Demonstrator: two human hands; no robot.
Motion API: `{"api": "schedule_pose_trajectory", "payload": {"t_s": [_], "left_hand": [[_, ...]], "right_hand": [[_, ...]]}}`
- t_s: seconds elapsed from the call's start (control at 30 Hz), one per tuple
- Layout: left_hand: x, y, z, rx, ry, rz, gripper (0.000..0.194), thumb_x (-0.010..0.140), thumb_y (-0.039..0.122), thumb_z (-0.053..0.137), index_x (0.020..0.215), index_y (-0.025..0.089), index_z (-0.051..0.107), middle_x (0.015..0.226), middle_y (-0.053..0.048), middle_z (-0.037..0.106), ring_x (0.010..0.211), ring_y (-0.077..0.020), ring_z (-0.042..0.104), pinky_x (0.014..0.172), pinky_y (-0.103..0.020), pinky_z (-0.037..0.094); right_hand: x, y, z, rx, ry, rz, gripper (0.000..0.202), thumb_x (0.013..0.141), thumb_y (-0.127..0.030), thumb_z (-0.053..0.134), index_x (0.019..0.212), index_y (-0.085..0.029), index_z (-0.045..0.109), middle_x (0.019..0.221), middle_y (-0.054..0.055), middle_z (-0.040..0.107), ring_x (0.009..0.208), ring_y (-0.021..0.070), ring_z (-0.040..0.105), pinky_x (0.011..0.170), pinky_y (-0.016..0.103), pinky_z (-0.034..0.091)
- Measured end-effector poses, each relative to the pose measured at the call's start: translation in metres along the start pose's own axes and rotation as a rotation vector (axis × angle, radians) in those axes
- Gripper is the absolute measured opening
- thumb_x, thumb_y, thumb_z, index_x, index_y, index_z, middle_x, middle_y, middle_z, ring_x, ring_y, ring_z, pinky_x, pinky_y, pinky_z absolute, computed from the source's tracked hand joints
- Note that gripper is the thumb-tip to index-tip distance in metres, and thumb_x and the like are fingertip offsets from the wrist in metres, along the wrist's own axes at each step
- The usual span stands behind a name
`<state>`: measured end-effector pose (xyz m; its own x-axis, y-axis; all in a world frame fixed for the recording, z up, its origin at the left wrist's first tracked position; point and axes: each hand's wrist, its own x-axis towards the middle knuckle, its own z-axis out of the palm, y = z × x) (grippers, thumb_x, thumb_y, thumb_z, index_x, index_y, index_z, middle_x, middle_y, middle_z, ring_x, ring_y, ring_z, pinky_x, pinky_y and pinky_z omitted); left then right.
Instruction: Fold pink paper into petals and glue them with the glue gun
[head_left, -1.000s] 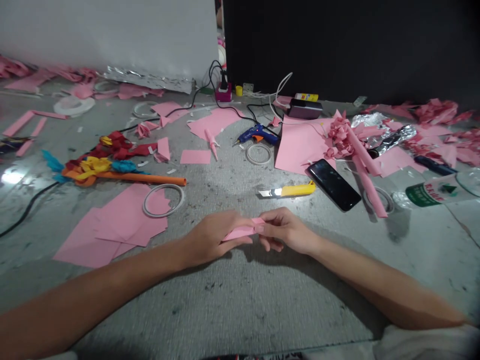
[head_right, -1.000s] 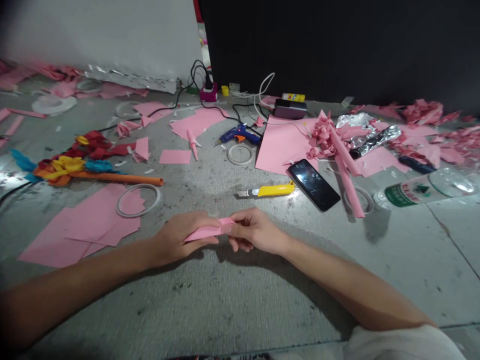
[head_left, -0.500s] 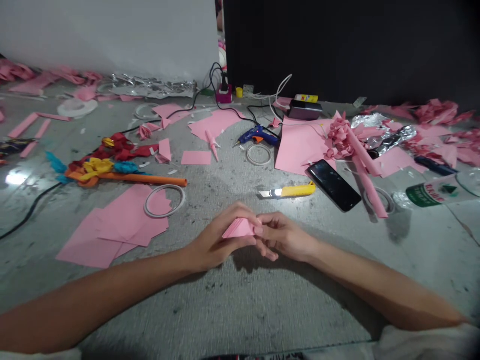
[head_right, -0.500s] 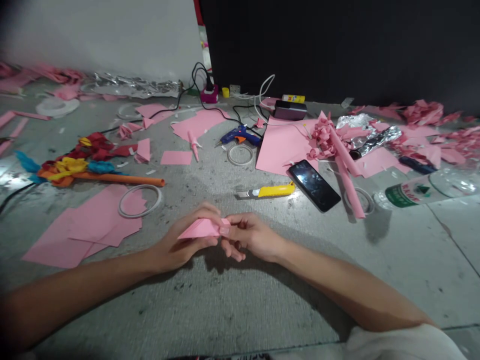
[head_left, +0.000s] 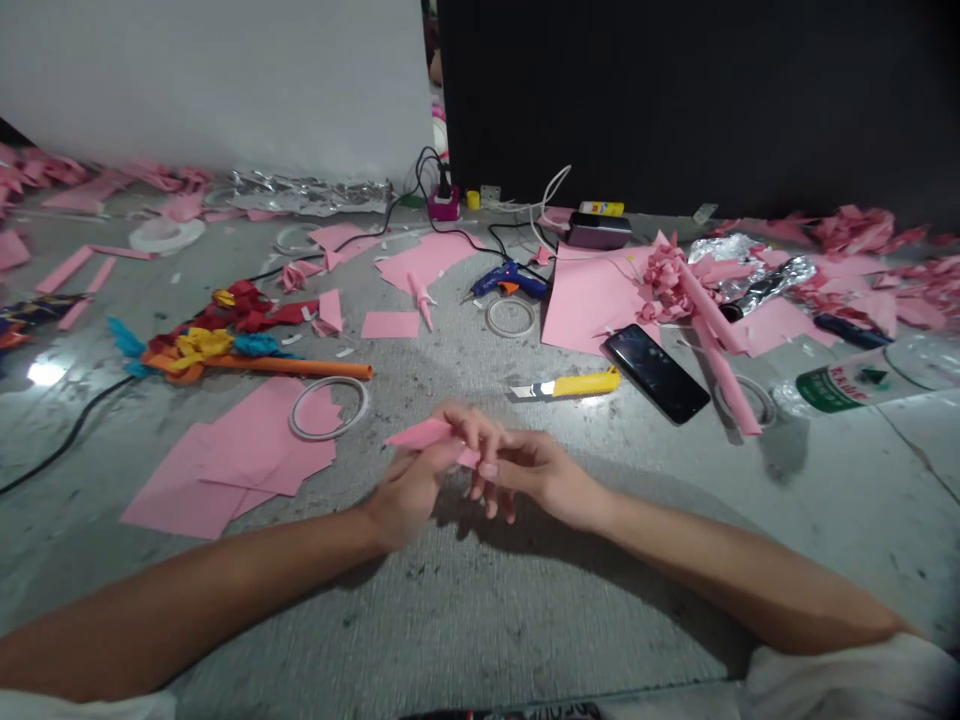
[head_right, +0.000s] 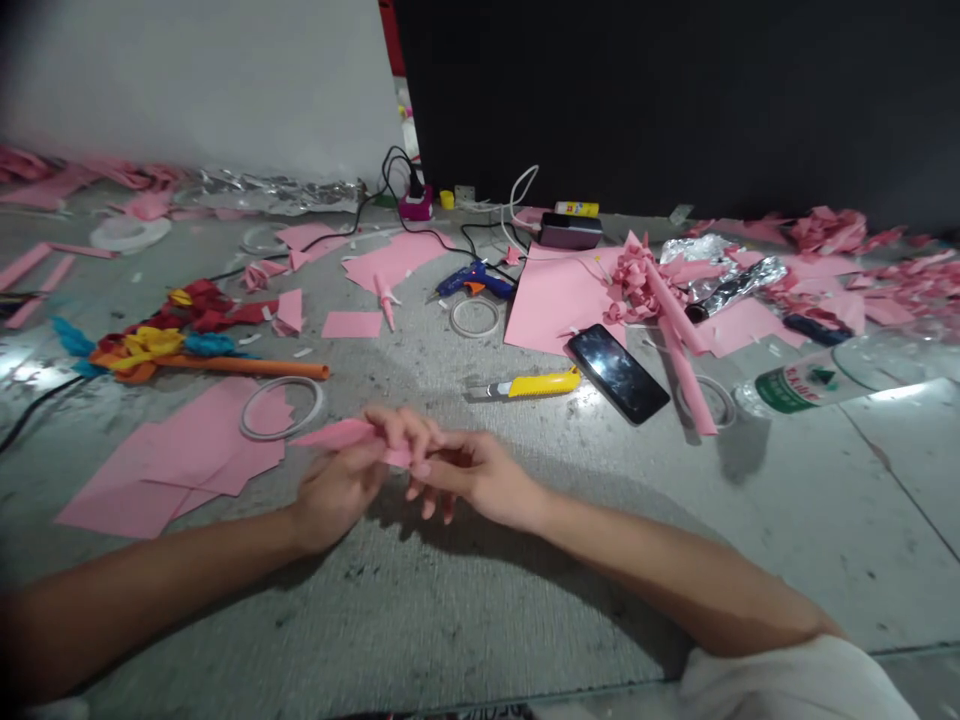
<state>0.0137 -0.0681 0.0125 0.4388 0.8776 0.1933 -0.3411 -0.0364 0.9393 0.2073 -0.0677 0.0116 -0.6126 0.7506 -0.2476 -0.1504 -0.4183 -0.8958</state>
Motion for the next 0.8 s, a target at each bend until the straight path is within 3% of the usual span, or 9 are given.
{"api": "schedule_pose_trajectory", "payload": {"t_s": [0.07,0.13,0.27,0.37,0.43,0.63,0.7,0.8], "left_hand": [[0.006,0.005,-0.010,0.142,0.090,0.163,0.016,0.104,0.029,0.047,0.089,0.024,0.050,0.076,-0.001,0.052,0.075,-0.0194,0.061,0.071,-0.037,0.057],[0.011,0.008,-0.023,0.409,0.077,0.281,0.019,0.104,0.022,0.041,0.087,0.023,0.049,0.075,-0.001,0.050,0.071,-0.0186,0.054,0.070,-0.036,0.051],[0.020,0.010,-0.044,1.069,-0.122,0.481,0.013,0.098,0.014,0.045,0.089,0.022,0.051,0.076,-0.001,0.053,0.066,-0.0184,0.048,0.061,-0.035,0.037],[0.023,0.011,-0.044,1.502,-0.218,0.517,0.013,0.087,0.009,0.051,0.084,0.022,0.052,0.079,-0.006,0.055,0.070,-0.0232,0.048,0.061,-0.039,0.034],[0.022,0.012,-0.037,1.749,-0.264,0.541,0.013,0.090,0.010,0.051,0.084,0.021,0.055,0.080,-0.008,0.056,0.072,-0.0254,0.048,0.061,-0.040,0.035],[0.017,0.013,-0.021,1.876,-0.372,0.518,0.021,0.101,0.012,0.048,0.086,0.020,0.059,0.083,-0.008,0.057,0.076,-0.0270,0.049,0.063,-0.042,0.038],[0.017,0.010,-0.022,1.814,-0.401,0.496,0.020,0.104,0.014,0.048,0.090,0.019,0.062,0.087,-0.009,0.059,0.080,-0.0274,0.050,0.065,-0.042,0.040],[0.020,0.009,-0.027,1.624,-0.345,0.435,0.023,0.110,0.032,0.052,0.112,0.013,0.066,0.100,-0.011,0.062,0.088,-0.0277,0.054,0.073,-0.042,0.047]], "right_hand": [[-0.001,-0.003,-0.005,-0.043,0.075,-0.016,0.040,0.090,-0.055,0.086,0.098,-0.017,0.073,0.084,0.003,0.078,0.062,0.0132,0.070,0.052,0.023,0.055],[-0.001,-0.007,-0.011,-0.087,0.146,-0.056,0.039,0.091,-0.055,0.085,0.095,-0.018,0.073,0.076,0.001,0.075,0.058,0.0119,0.066,0.052,0.023,0.054],[-0.003,-0.015,-0.016,-0.161,0.191,-0.153,0.043,0.092,-0.060,0.083,0.087,-0.019,0.071,0.071,0.000,0.072,0.055,0.0112,0.061,0.051,0.024,0.052],[-0.004,-0.018,-0.014,-0.215,0.147,-0.118,0.049,0.094,-0.067,0.077,0.087,-0.018,0.071,0.075,0.003,0.073,0.056,0.0119,0.062,0.050,0.024,0.052],[-0.004,-0.018,-0.011,-0.259,0.108,-0.052,0.053,0.093,-0.070,0.076,0.085,-0.018,0.071,0.074,0.003,0.074,0.055,0.0123,0.063,0.050,0.025,0.051],[-0.006,-0.013,-0.010,-0.366,0.099,0.042,0.049,0.096,-0.063,0.074,0.075,-0.020,0.065,0.066,0.002,0.071,0.052,0.0135,0.062,0.048,0.025,0.048],[-0.007,-0.012,-0.014,-0.505,0.133,-0.037,0.044,0.102,-0.055,0.068,0.075,-0.021,0.064,0.064,0.000,0.067,0.052,0.0127,0.059,0.049,0.025,0.044],[-0.008,-0.012,-0.027,-0.954,0.199,-0.301,0.037,0.109,-0.036,0.058,0.076,-0.020,0.065,0.063,-0.001,0.060,0.056,0.0120,0.050,0.056,0.028,0.034]]}}
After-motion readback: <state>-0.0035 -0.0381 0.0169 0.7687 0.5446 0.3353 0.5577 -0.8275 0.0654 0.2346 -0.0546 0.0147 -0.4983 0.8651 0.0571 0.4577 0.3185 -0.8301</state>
